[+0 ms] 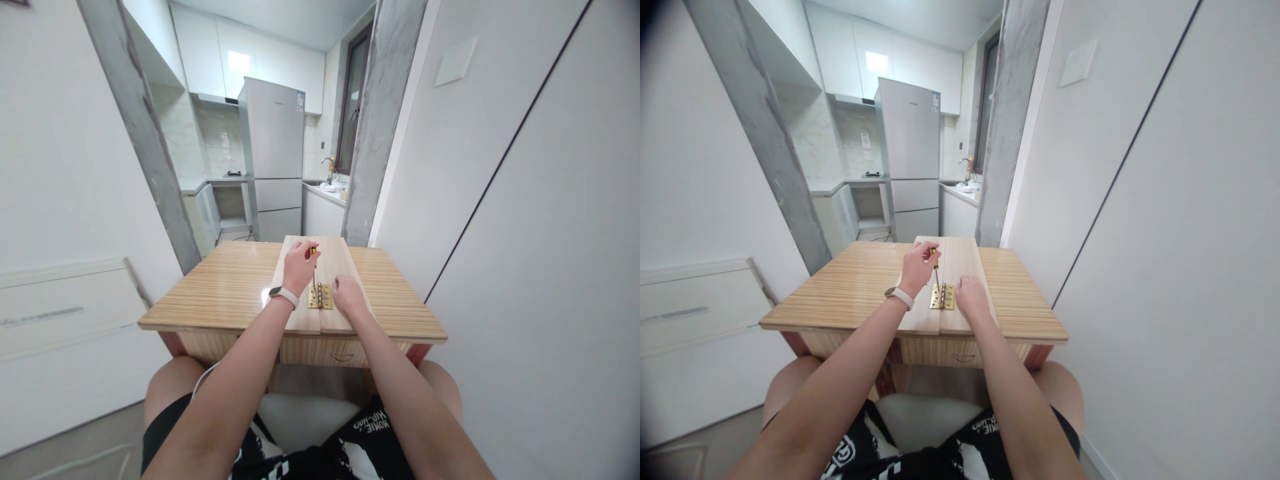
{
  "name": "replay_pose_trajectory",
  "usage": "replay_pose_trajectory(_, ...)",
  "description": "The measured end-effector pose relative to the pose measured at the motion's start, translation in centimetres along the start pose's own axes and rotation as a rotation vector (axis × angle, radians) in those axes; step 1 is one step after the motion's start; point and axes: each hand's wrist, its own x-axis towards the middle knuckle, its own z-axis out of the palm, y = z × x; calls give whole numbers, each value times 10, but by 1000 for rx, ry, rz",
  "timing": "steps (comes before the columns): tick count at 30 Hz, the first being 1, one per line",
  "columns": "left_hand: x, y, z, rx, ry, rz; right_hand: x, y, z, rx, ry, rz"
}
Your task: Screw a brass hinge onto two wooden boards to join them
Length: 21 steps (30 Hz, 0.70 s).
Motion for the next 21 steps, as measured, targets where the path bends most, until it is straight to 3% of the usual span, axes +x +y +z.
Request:
replay_pose_trajectory(9,-1,-7,5,-164,-60,26,0,-1,-2,-12,-4,-5)
replay_pose_trajectory(21,0,-6,1,-26,19,-9,0,0,0,-11,8,-15)
